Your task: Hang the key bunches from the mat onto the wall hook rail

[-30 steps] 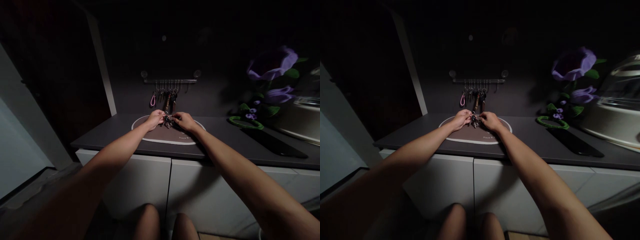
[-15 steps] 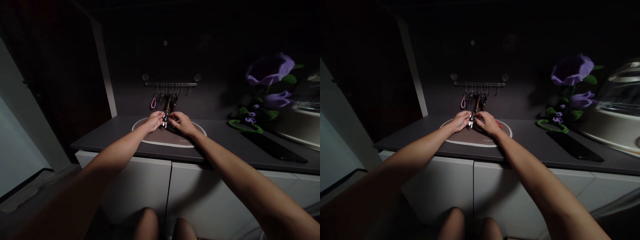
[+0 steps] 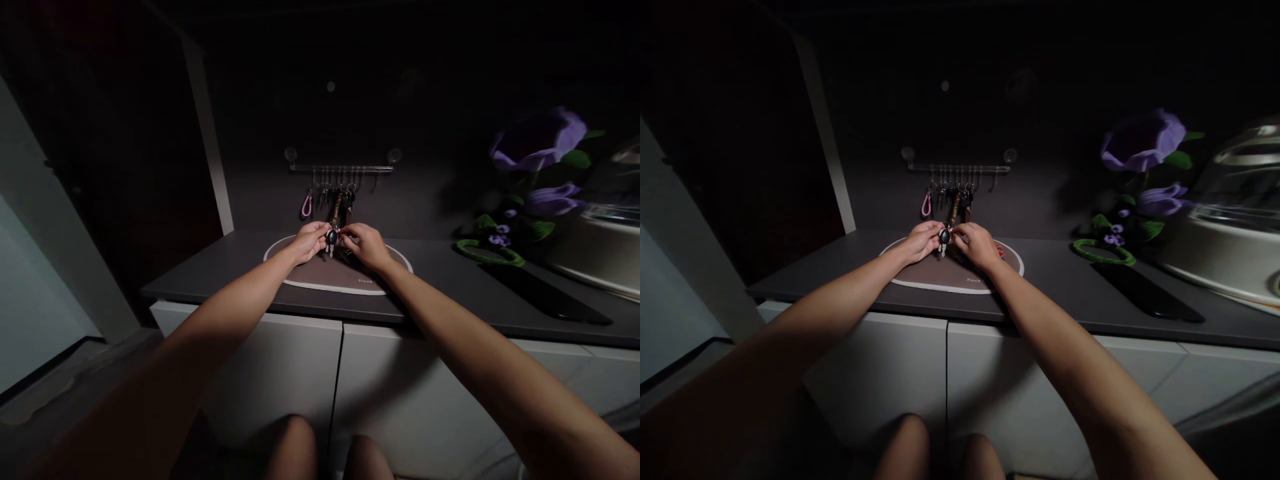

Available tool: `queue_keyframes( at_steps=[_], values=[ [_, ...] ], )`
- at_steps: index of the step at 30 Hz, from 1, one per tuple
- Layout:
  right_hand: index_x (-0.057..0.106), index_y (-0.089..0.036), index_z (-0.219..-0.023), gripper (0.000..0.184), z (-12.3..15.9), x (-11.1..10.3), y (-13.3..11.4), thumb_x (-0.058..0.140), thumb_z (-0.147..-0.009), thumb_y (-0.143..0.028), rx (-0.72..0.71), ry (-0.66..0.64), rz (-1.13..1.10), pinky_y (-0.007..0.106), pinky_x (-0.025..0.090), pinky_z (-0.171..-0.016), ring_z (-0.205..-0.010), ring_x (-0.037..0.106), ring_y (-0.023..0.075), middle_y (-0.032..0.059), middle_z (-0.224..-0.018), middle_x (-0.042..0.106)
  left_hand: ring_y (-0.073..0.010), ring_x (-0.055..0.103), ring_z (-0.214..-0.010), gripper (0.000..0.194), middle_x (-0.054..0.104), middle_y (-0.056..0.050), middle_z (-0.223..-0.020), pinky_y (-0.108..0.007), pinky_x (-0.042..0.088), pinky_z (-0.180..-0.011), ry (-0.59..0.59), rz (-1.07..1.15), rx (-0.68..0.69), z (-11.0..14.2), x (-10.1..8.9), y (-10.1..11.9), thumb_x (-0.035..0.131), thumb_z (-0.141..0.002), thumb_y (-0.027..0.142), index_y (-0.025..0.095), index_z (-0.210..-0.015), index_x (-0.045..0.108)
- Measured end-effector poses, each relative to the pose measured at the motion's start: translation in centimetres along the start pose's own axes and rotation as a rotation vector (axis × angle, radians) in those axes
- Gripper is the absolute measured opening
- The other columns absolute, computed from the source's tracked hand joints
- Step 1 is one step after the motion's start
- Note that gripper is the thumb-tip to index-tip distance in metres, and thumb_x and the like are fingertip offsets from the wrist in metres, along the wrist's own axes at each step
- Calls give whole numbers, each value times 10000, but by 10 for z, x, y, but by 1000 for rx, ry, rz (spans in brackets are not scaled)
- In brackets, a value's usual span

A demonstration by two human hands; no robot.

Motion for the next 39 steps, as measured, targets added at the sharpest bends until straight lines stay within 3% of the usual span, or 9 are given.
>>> queue_keyframes(
  at_steps=[9, 15, 22, 31, 39],
  values=[
    [643, -178, -850, 199, -2, -8, 17, 487, -802, -292, 161, 71, -88, 263, 418, -747, -812, 571, 162, 63, -863, 651, -105, 622, -733, 112, 635, -33, -781, -269, 469, -751, -23, -108, 29, -4, -5, -1, 578, -770, 212, 129, -793, 505],
    [610, -164, -857, 246, -1, -5, 28, 500, -786, -373, 242, 91, -271, 257, 424, -724, -786, 562, 148, 53, -873, 638, -79, 577, -765, 169, 644, -35, -871, -210, 440, -710, -8, -274, 63, -4, -6, 0, 616, -724, 271, 142, -802, 541],
    [538, -161, -846, 282, -2, 4, 37, 470, -782, -428, 257, 86, -517, 254, 427, -723, -760, 528, 126, 29, -816, 591, -100, 555, -737, 310, 632, -35, -816, -244, 427, -712, -93, -429, 140, -6, 1, 0, 678, -631, 357, 121, -821, 609],
    [485, -187, -794, 301, 0, 10, 45, 548, -713, -469, 359, 108, -855, 247, 424, -693, -693, 486, 99, -11, -742, 527, -128, 557, -735, 358, 660, -65, -836, -274, 433, -735, -75, -641, 199, -3, 5, 2, 659, -645, 372, 103, -881, 636],
    [512, -185, -785, 257, 1, -6, 55, 520, -745, -440, 347, 202, -694, 254, 407, -694, -708, 484, 117, -3, -736, 532, -131, 562, -697, 217, 652, -55, -769, -254, 433, -700, -72, -861, 283, 1, 11, 5, 544, -729, 282, 104, -817, 631]
  ],
)
Point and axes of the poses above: each hand's wrist, its own z-axis away from the middle knuckle, its own x-axis out of the palm, y = z × x, the point moved 9 cm from there along -z, towards the middle knuckle
